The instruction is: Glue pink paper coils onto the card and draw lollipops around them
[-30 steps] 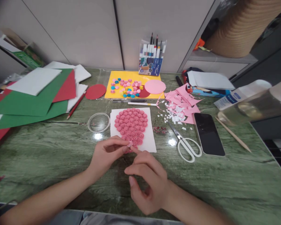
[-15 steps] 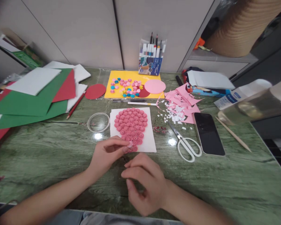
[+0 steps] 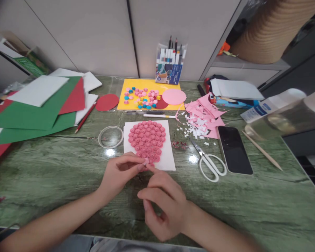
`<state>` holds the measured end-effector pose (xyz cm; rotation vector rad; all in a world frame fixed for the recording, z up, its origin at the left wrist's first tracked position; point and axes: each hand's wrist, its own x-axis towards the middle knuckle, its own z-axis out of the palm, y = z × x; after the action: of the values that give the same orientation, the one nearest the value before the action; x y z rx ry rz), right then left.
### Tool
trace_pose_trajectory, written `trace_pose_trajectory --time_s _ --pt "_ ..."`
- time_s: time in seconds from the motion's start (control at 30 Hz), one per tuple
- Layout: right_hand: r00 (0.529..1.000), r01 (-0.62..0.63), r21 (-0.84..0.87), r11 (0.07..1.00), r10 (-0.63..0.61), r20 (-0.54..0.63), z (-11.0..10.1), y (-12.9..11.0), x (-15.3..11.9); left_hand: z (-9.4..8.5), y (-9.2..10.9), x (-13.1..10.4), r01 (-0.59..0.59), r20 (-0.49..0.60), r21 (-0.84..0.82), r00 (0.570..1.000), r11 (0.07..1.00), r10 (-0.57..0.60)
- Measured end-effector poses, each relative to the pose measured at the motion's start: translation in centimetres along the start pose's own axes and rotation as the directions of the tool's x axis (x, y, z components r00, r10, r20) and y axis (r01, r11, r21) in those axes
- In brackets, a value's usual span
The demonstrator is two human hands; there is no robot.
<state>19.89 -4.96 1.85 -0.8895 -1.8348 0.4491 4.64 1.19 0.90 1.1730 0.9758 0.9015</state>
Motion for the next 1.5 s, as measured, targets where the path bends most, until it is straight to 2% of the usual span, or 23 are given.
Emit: trace_pose_trajectory --time_s 0.23,0.33,0.47,0.77,0.87,1.0,1.13,1.27,1.43,1.5 --pt "0.999 -0.004 0.071 0.997 0.001 0.044 0.2 0.0 -0.1 0.2 0.4 0.1 -0.025 -0.032 0.01 0.999 1.0 0.025" --pt "0.996 0.058 0.026 0.998 -0.059 0.063 0.2 0.0 -0.3 0.2 0.3 0.1 -0.029 -0.032 0.021 0.999 0.999 0.03" --pt "0.999 0.039 -0.044 0.998 -0.038 0.028 0.0 0.1 -0.1 0.1 0.1 0.2 -0.014 -0.009 -0.005 1.0 1.0 0.014" --pt "0.995 0.074 -0.034 0.997 -0.072 0.065 0.1 0.3 -0.2 0.0 -0.2 0.1 -0.031 -0.011 -0.001 0.999 1.0 0.031" --pt "0.997 0.072 -0.114 0.991 -0.071 0.012 0.0 0.7 -0.3 0.0 -0.3 0.1 -0.037 -0.007 0.011 0.999 0.999 0.037" --pt "0.988 -0.009 -0.247 0.969 -0.031 -0.154 -0.1 1.1 0.2 0.3 -0.3 0.0 -0.088 0.032 0.027 0.996 0.996 0.087" --pt "0.967 -0.095 -0.248 0.964 0.03 -0.255 0.2 1.0 0.7 0.5 -0.2 -0.3 -0.135 0.071 0.082 0.989 0.987 0.13" --pt "0.963 -0.125 -0.216 0.968 0.066 -0.262 0.3 0.9 0.8 0.5 -0.1 -0.4 -0.149 0.075 0.116 0.987 0.982 0.141" --pt "0.98 -0.058 -0.245 0.968 0.009 -0.197 0.1 1.3 0.4 0.5 -0.2 -0.4 -0.14 0.081 0.117 0.988 0.983 0.131" --pt "0.983 -0.065 -0.24 0.968 0.021 -0.181 0.1 1.4 0.3 0.6 -0.1 -0.4 -0.132 0.081 0.115 0.989 0.985 0.124"
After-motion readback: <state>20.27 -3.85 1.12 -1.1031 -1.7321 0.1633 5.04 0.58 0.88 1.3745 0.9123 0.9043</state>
